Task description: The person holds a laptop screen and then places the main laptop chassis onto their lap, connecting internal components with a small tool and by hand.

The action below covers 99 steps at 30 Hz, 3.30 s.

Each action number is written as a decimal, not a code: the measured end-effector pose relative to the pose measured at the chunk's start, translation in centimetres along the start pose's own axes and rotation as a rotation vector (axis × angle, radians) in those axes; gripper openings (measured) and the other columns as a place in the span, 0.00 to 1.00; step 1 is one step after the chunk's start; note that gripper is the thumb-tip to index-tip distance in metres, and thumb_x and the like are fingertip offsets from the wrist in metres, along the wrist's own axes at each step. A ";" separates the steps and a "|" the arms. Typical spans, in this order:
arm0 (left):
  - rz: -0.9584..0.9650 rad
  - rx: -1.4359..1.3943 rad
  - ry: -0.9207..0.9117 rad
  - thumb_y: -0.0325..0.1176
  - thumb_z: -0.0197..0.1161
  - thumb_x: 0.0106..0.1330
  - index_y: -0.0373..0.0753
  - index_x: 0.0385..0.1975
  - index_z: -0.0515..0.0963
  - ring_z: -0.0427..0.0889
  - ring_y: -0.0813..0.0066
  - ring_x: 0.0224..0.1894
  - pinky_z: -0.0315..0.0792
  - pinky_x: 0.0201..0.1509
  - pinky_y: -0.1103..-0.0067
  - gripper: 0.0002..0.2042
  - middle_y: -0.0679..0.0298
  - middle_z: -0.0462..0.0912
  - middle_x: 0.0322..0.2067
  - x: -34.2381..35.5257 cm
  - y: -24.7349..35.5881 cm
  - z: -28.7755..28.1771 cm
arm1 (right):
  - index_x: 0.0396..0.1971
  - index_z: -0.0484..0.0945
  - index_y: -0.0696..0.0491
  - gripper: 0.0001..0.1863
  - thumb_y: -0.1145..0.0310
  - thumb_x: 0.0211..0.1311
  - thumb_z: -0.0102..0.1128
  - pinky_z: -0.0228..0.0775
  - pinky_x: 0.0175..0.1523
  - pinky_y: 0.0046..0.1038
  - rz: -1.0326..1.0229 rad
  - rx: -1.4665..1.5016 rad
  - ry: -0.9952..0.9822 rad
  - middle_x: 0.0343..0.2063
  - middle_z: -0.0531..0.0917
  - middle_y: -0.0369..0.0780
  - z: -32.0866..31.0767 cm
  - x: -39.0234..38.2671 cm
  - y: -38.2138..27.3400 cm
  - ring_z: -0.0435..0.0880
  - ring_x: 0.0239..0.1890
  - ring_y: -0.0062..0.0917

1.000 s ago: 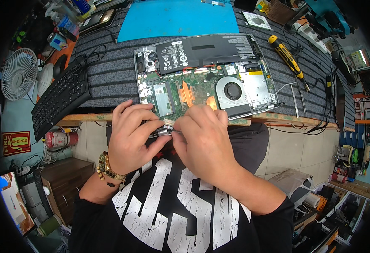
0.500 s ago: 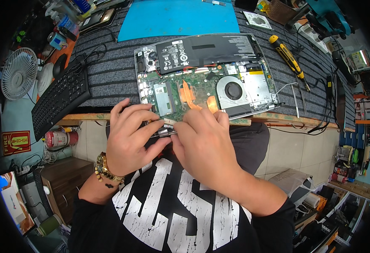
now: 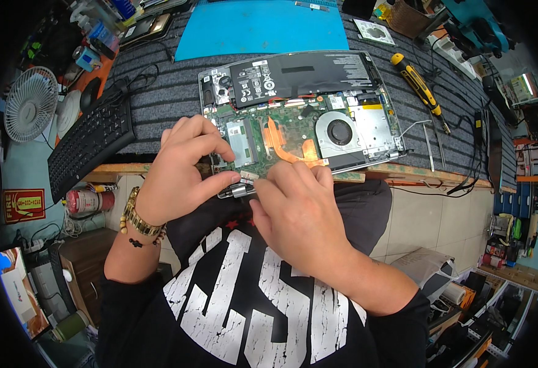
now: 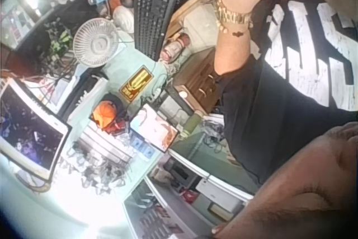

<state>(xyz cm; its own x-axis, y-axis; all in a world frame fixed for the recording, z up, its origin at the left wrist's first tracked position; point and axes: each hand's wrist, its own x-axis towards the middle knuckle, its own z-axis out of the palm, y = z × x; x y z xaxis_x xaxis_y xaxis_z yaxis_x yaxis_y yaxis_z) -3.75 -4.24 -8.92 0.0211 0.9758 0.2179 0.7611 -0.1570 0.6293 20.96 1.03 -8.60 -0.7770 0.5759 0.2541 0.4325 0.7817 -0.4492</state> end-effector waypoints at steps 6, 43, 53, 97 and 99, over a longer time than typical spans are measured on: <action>0.031 0.004 -0.028 0.36 0.86 0.55 0.44 0.37 0.86 0.77 0.62 0.52 0.62 0.60 0.67 0.14 0.66 0.78 0.42 0.4 -0.6 0.2 | 0.42 0.86 0.51 0.12 0.71 0.59 0.78 0.65 0.57 0.41 -0.018 -0.004 0.002 0.42 0.79 0.37 0.0 -0.1 0.0 0.80 0.48 0.34; 0.013 0.002 -0.126 0.32 0.85 0.56 0.46 0.36 0.88 0.77 0.64 0.51 0.61 0.62 0.66 0.12 0.69 0.80 0.41 0.9 -0.6 -0.2 | 0.46 0.88 0.52 0.15 0.70 0.59 0.75 0.67 0.52 0.36 -0.163 -0.083 -0.033 0.36 0.76 0.35 -0.7 0.2 1.2 0.80 0.42 0.30; 0.003 0.048 -0.102 0.35 0.84 0.56 0.47 0.34 0.86 0.76 0.64 0.52 0.59 0.61 0.65 0.12 0.69 0.79 0.41 0.9 -0.2 0.2 | 0.46 0.89 0.51 0.14 0.70 0.59 0.75 0.67 0.52 0.36 -0.166 -0.047 -0.050 0.36 0.77 0.35 -0.9 0.3 1.4 0.81 0.41 0.29; 0.054 0.064 -0.125 0.35 0.85 0.56 0.47 0.34 0.87 0.76 0.65 0.48 0.57 0.57 0.66 0.12 0.71 0.79 0.38 1.2 -0.8 -0.1 | 0.30 0.83 0.51 0.07 0.68 0.63 0.74 0.73 0.47 0.43 -0.067 0.038 -0.159 0.28 0.85 0.39 -0.5 4.0 2.2 0.88 0.34 0.40; 0.050 0.063 -0.127 0.35 0.85 0.56 0.47 0.34 0.87 0.76 0.65 0.48 0.57 0.58 0.66 0.11 0.72 0.79 0.38 1.2 -0.7 -0.1 | 0.29 0.83 0.51 0.07 0.68 0.63 0.74 0.73 0.47 0.43 -0.058 0.045 -0.156 0.28 0.86 0.39 -0.5 4.1 2.1 0.88 0.34 0.40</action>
<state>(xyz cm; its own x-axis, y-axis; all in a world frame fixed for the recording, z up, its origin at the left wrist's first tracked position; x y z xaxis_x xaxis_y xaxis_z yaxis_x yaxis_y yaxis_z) -4.36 -3.01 -9.01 0.1384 0.9791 0.1489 0.7961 -0.1995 0.5713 18.96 5.15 -8.10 -0.8631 0.4834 0.1466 0.3666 0.7991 -0.4764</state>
